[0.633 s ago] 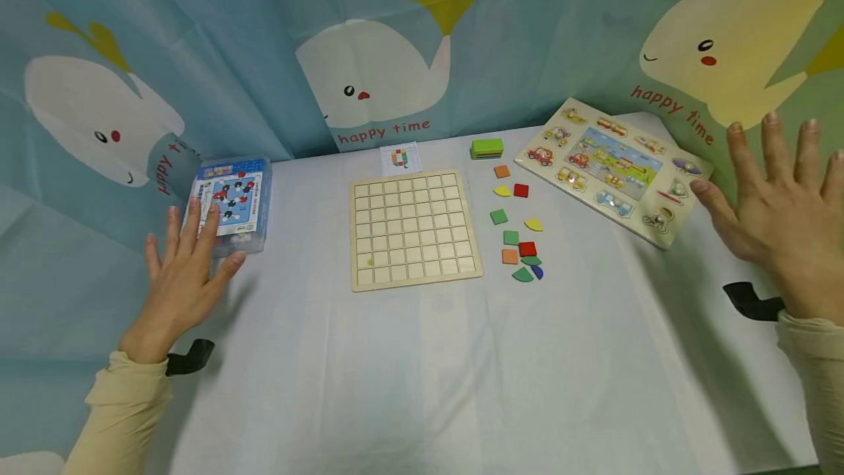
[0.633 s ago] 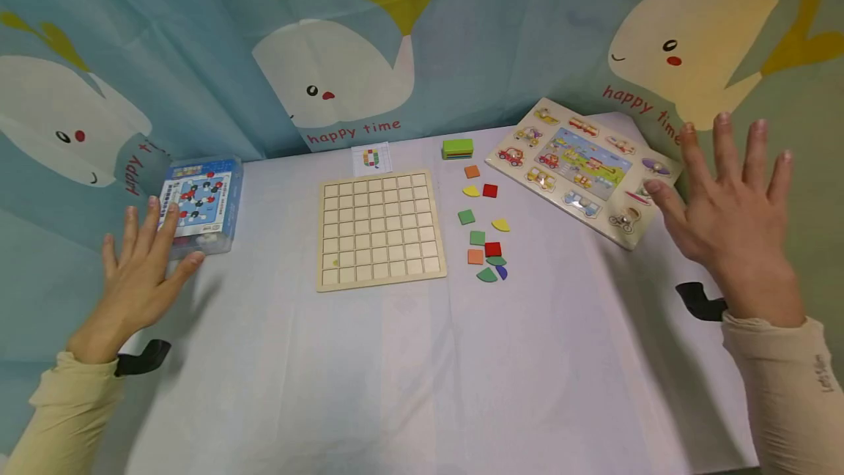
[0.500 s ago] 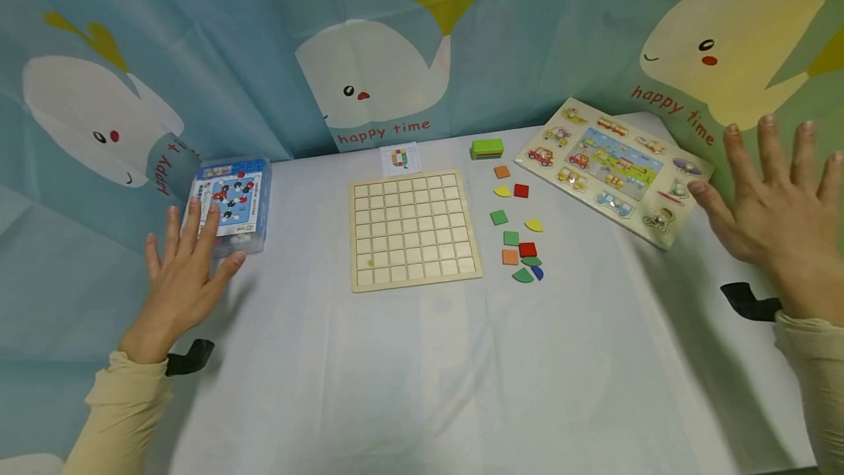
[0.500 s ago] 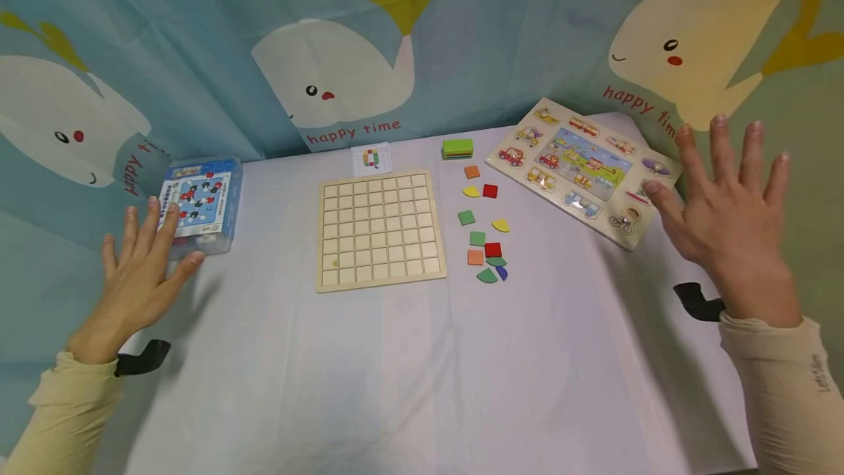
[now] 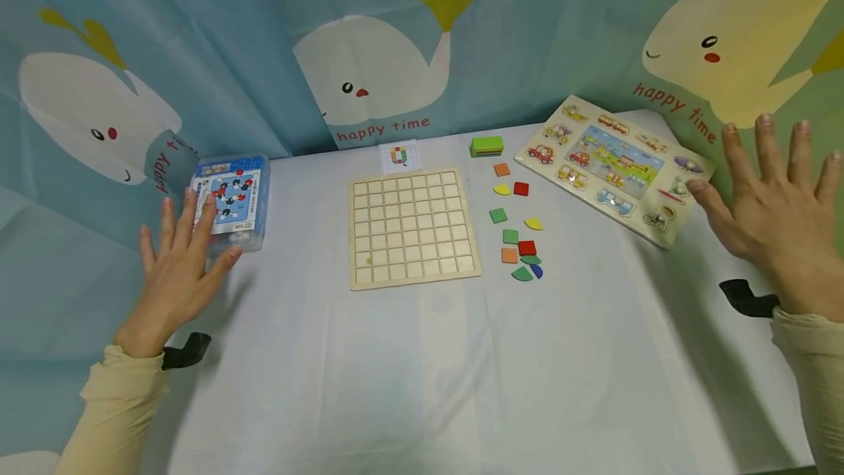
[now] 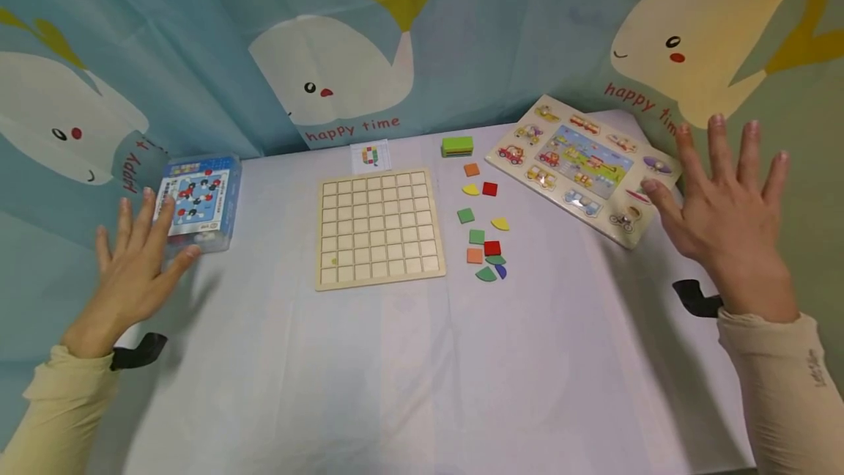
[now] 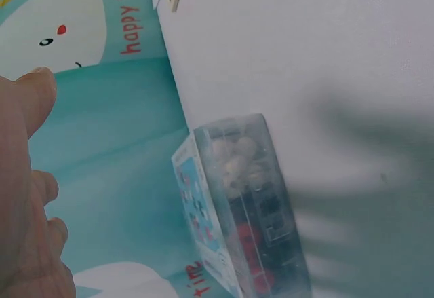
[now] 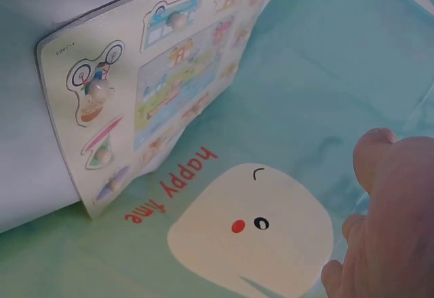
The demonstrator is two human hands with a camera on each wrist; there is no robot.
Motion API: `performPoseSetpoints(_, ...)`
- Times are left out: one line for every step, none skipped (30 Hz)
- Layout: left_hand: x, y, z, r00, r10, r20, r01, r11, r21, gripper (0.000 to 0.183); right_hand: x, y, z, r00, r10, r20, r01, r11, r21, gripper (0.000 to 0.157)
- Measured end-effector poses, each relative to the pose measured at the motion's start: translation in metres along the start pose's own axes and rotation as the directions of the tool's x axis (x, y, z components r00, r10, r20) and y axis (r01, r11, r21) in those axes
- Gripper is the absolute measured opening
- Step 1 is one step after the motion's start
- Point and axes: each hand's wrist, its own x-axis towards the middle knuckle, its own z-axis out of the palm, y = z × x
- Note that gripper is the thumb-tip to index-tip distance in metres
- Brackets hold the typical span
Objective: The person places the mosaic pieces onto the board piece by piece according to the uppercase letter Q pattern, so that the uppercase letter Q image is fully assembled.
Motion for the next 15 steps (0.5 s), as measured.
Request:
performPoseSetpoints(0.000,0.000,0.000,1.000,0.000,-0.001,0.000,1.000,0.003,0.084,0.001,0.000,0.000,1.000,-0.002,0.003,0.002,1.000,0.001,0.090)
performPoseSetpoints(0.001,0.001,-0.001,1.000,0.000,0.000,0.000,1.000,0.005,0.084,0.001,0.000,-0.001,1.000,-0.003,0.005,0.003,1.000,0.001,0.090)
performPoseSetpoints(0.001,0.001,-0.001,1.000,-0.001,0.000,0.001,1.000,0.007,0.084,0.002,0.000,-0.001,1.000,-0.003,0.010,0.003,1.000,0.000,0.090)
performPoseSetpoints(0.002,0.002,-0.002,1.000,-0.001,0.001,0.000,1.000,0.012,0.084,0.002,0.000,0.000,1.000,-0.004,0.016,0.004,1.000,-0.003,0.090)
performPoseSetpoints(0.003,0.002,-0.003,1.000,0.001,0.002,-0.001,1.000,0.014,0.084,0.003,0.000,0.000,1.000,-0.004,0.022,0.004,1.000,-0.007,0.090)
performPoseSetpoints(0.003,0.002,-0.003,1.000,0.002,0.003,-0.002,1.000,0.016,0.085,0.004,0.000,0.001,1.000,-0.004,0.028,0.004,1.000,-0.009,0.089)
performPoseSetpoints(0.004,0.003,-0.004,1.000,0.003,0.004,-0.003,1.000,0.018,0.084,0.004,-0.001,0.002,0.999,-0.002,0.036,0.003,1.000,-0.012,0.089)
performPoseSetpoints(0.005,0.003,-0.005,1.000,0.005,0.005,-0.005,1.000,0.019,0.084,0.005,-0.001,0.003,0.999,-0.001,0.042,0.002,1.000,-0.015,0.089)
performPoseSetpoints(0.006,0.003,-0.006,1.000,0.007,0.004,-0.007,1.000,0.021,0.084,0.006,-0.001,0.004,0.999,-0.004,0.047,0.004,1.000,-0.016,0.090)
performPoseSetpoints(0.007,0.004,-0.006,1.000,0.010,0.005,-0.010,1.000,0.022,0.084,0.006,-0.001,0.005,0.999,-0.006,0.053,0.007,1.000,-0.018,0.090)
performPoseSetpoints(0.008,0.004,-0.007,1.000,0.012,0.005,-0.013,1.000,0.023,0.084,0.007,-0.002,0.007,0.998,-0.011,0.058,0.012,1.000,-0.019,0.090)
performPoseSetpoints(0.009,0.005,-0.007,1.000,0.013,0.009,-0.013,1.000,0.027,0.084,0.007,-0.002,0.009,0.998,-0.015,0.061,0.017,1.000,-0.019,0.091)
performPoseSetpoints(0.010,0.005,-0.007,1.000,0.015,0.016,-0.016,0.999,0.033,0.084,0.008,-0.003,0.011,0.998,-0.023,0.063,0.024,1.000,-0.014,0.091)
performPoseSetpoints(0.011,0.006,-0.006,1.000,0.018,0.023,-0.019,0.999,0.036,0.084,0.009,-0.004,0.013,0.997,-0.036,0.063,0.037,0.999,-0.008,0.091)
performPoseSetpoints(0.012,0.006,-0.005,0.999,0.023,0.030,-0.024,0.999,0.037,0.084,0.010,-0.006,0.016,0.997,-0.052,0.061,0.052,0.999,0.001,0.090)
